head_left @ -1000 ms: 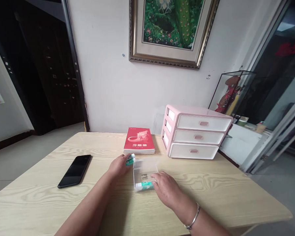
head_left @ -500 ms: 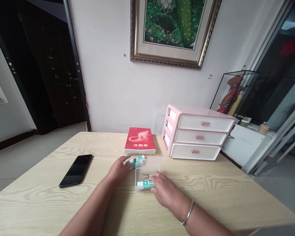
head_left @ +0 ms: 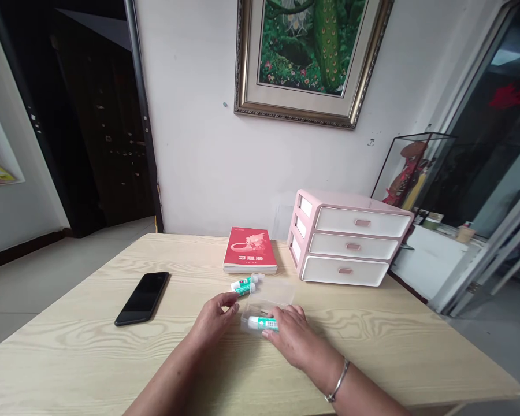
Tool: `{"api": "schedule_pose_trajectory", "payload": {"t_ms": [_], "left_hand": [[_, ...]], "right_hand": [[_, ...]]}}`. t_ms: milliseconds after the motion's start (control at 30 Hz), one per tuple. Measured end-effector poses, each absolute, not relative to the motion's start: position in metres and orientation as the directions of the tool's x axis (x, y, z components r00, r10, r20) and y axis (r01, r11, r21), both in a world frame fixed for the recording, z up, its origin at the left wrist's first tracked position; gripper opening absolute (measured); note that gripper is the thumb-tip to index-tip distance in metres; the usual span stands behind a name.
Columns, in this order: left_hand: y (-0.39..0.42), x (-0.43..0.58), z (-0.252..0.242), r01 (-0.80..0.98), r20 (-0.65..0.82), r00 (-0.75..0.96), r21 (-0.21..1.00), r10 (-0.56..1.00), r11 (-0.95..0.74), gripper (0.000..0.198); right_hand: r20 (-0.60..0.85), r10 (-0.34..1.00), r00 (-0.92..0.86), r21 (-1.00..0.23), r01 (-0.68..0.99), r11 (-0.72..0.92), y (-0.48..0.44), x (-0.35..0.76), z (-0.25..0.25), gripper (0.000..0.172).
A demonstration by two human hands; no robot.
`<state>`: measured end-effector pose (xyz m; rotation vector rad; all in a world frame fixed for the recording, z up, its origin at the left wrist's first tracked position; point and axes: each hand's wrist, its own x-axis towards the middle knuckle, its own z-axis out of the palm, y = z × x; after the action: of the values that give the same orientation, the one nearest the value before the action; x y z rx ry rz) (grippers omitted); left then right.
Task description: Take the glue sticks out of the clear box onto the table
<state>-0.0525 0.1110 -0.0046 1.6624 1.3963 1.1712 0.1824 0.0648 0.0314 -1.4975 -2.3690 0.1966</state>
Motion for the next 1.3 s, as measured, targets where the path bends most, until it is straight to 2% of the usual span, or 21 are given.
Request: {"api": "schedule_pose_trajectory", "payload": {"t_ms": [133,300,433,533,600,667,733,800,867,1067,1300], "left_hand": [[0.087,-0.051,0.010,0.424,0.332,0.076,0.843,0.940,-0.331,0.039],[0.054,-0.039,0.031,0.387,0.457,0.274,0.753,0.846,-0.532,0.037],[0.049,-0.041,0.029,0.382,0.408,0.328,0.767,0.852,-0.515,0.030],[0.057,-0.058,0.019,0.392,0.405,0.226,0.795,0.886,-0.463,0.030],[0.065,-0.071,0.013,0.408,0.378,0.110,0.826,0.919,-0.389,0.034],[0.074,-0.081,0.006,0.432,0.305,-0.006,0.860,0.952,-0.273,0.040],[0.082,-0.086,0.001,0.449,0.230,-0.079,0.877,0.970,-0.171,0.044],[0.089,-0.085,-0.005,0.466,0.188,-0.099,0.876,0.977,-0.122,0.044],[0.095,-0.082,-0.011,0.485,0.172,-0.086,0.867,0.981,-0.109,0.042],[0.107,-0.073,-0.014,0.545,0.139,-0.047,0.834,0.989,-0.092,0.040],[0.120,-0.046,-0.005,0.670,0.192,0.052,0.721,0.980,-0.176,0.030]], "right_hand": [[0.292,0.905,-0.309,-0.330,0.856,0.398,0.056,0.182,0.041,0.015],[0.412,0.826,-0.386,-0.388,0.746,0.542,0.040,0.166,0.053,0.018],[0.475,0.783,-0.402,-0.422,0.676,0.604,0.039,0.158,0.048,0.019],[0.525,0.827,-0.204,-0.513,0.699,0.498,0.045,0.167,0.034,0.019],[0.462,0.886,-0.035,-0.580,0.744,0.332,0.053,0.176,0.023,0.017],[0.307,0.948,0.082,-0.620,0.773,0.135,0.063,0.183,0.011,0.028],[0.144,0.980,0.141,-0.619,0.785,-0.022,0.076,0.187,0.002,0.040],[0.041,0.985,0.169,-0.604,0.790,-0.111,0.089,0.190,-0.005,0.041],[0.008,0.986,0.169,-0.587,0.799,-0.133,0.100,0.198,-0.009,0.037],[0.051,0.981,0.188,-0.507,0.851,-0.137,0.112,0.259,-0.002,0.030],[0.060,0.966,0.251,-0.515,0.837,-0.185,0.111,0.339,-0.001,0.027]]}}
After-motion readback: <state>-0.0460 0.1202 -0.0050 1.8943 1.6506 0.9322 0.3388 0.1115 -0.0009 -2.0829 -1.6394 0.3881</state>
